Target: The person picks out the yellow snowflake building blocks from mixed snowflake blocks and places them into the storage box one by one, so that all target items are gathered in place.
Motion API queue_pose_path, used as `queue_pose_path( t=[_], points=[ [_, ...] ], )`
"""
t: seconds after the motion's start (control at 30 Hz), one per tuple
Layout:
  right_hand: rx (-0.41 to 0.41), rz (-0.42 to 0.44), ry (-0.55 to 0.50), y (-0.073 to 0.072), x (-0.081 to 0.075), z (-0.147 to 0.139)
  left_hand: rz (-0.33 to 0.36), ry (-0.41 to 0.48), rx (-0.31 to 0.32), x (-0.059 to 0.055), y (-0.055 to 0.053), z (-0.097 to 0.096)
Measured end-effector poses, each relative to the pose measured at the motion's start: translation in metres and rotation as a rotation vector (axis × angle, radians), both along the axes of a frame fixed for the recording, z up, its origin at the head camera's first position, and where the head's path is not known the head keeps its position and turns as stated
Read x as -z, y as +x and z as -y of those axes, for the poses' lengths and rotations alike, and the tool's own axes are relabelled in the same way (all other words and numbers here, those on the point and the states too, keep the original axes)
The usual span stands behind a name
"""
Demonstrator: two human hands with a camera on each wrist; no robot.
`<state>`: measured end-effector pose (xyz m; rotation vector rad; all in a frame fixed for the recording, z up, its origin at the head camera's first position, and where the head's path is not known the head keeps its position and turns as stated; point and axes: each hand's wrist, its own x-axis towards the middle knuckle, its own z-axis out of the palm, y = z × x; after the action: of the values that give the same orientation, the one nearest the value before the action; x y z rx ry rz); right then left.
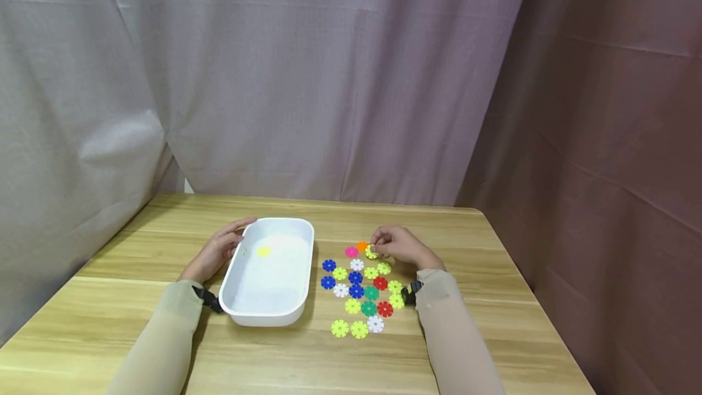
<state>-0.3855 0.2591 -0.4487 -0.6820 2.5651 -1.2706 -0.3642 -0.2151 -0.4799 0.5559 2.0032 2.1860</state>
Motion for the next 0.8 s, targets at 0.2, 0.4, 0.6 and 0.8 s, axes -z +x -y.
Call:
queue_pose_path(
  t=[0.2,0.4,0.6,0.8],
  points=[
    [0.015,-0.037,-0.020,0.001,-0.007,0.006,0.012,-0.012,-0.008,0.001,-0.003,-0.003],
    [-0.020,-0.074,-0.048,-0.006,-0.027,0.032,0.011,-0.021,-0.010,0.001,-0.006,-0.001],
    [-0.139,-0.087,-0.034,-0.016,-0.051,0.077,0.021,-0.020,-0.024,0.001,-0.003,0.000],
    [-0.271,-0.115,0.020,-0.019,-0.064,0.135,0.015,-0.016,-0.012,0.002,0.001,0.002]
  ],
)
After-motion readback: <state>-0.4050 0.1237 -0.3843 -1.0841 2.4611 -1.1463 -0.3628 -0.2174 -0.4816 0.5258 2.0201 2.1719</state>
